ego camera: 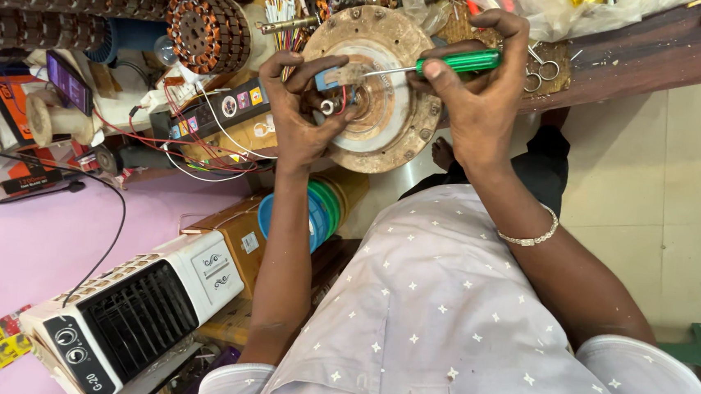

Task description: The person uses a screwdriver to tighten screws on a small blue component attached to a circular metal base. They then use pliers to strip and connect red wires to the component terminals.

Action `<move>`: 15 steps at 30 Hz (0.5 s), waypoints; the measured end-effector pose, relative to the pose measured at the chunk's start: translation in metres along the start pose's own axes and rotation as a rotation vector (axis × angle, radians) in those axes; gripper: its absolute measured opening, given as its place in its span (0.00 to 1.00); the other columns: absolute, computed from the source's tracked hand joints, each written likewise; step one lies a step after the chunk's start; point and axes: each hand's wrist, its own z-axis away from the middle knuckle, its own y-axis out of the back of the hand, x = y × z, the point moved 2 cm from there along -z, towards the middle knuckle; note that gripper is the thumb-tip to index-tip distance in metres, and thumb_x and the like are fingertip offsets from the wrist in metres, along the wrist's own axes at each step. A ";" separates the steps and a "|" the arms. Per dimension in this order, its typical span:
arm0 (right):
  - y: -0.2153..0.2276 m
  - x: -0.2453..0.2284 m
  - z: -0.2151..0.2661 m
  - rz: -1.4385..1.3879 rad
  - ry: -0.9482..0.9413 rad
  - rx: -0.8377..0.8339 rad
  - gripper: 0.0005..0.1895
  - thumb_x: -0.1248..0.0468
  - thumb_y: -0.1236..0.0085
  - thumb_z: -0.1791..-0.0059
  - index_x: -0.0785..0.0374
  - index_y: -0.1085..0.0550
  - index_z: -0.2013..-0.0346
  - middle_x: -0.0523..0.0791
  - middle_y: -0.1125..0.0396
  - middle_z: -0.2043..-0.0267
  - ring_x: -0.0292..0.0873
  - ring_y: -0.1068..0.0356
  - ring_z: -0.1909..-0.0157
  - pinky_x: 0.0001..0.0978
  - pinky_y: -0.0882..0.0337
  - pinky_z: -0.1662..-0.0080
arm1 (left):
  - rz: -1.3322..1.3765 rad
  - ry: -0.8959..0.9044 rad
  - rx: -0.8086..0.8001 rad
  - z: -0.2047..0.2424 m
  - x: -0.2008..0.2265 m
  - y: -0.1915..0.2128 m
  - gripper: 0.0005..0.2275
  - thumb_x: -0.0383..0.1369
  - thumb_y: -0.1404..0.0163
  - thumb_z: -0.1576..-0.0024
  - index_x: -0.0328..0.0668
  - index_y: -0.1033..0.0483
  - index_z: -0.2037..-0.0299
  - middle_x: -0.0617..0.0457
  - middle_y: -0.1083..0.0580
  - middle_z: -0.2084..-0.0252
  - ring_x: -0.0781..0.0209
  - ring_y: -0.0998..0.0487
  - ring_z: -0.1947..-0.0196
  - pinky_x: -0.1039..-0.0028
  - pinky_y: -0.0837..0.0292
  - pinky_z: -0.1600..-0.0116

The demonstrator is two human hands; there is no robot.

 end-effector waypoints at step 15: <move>0.010 0.002 0.001 0.101 0.105 -0.154 0.36 0.72 0.34 0.42 0.58 0.49 0.30 0.53 0.27 0.51 0.45 0.22 0.44 0.32 0.20 0.41 | 0.118 0.043 -0.087 -0.003 0.002 0.007 0.37 0.21 0.32 0.50 0.52 0.49 0.39 0.38 0.26 0.39 0.51 0.23 0.37 0.68 0.21 0.40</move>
